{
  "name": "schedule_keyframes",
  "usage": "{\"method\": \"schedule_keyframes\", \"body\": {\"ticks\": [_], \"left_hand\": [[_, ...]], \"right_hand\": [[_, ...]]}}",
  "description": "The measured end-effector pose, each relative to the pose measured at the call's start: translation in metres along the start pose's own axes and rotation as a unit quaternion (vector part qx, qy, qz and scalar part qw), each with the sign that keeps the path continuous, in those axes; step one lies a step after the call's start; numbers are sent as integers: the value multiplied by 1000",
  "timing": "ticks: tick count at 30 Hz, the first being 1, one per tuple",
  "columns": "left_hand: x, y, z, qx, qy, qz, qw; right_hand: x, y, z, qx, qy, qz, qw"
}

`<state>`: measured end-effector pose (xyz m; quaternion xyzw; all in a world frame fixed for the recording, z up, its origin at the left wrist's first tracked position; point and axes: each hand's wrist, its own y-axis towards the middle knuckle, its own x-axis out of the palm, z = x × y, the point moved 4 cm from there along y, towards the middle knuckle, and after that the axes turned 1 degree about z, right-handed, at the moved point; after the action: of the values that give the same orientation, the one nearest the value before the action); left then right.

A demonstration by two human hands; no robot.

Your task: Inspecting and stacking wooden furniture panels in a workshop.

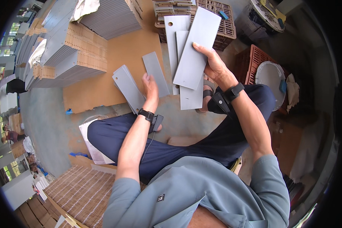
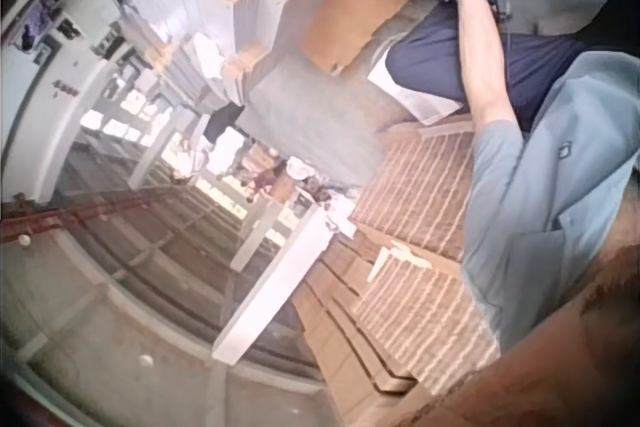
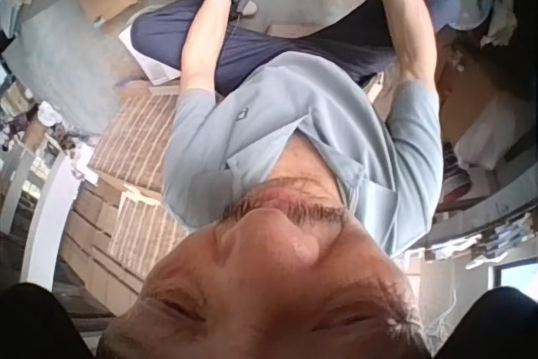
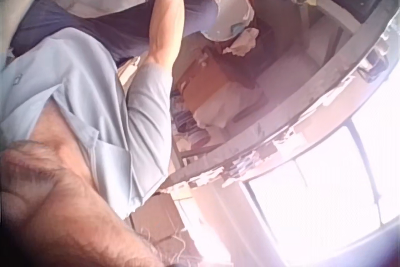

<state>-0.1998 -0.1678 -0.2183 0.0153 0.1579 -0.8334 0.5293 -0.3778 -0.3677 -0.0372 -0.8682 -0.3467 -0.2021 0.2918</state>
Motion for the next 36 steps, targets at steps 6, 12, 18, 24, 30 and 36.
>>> {"method": "schedule_keyframes", "body": {"ticks": [6, 12, 18, 24, 30, 36], "left_hand": [[12, -63, 176, -19, -82, -237, 968], [-1, -78, 180, 19, -102, -296, 949], [-10, -75, 173, -132, -260, -262, 920], [-21, -69, 165, -115, -254, -259, 925], [-34, -62, 164, -24, -232, -201, 951], [-47, -54, 163, 25, -206, -179, 962]], "right_hand": [[20, 3, 9, 8, -1, -47, 999], [48, 3, 26, 45, 4, -84, 995], [64, -3, 29, 49, 19, -65, 997], [76, -5, 34, 64, 3, -75, 995], [70, 1, 19, 32, 17, -51, 998], [39, 4, -11, -46, -85, 13, 995]]}}
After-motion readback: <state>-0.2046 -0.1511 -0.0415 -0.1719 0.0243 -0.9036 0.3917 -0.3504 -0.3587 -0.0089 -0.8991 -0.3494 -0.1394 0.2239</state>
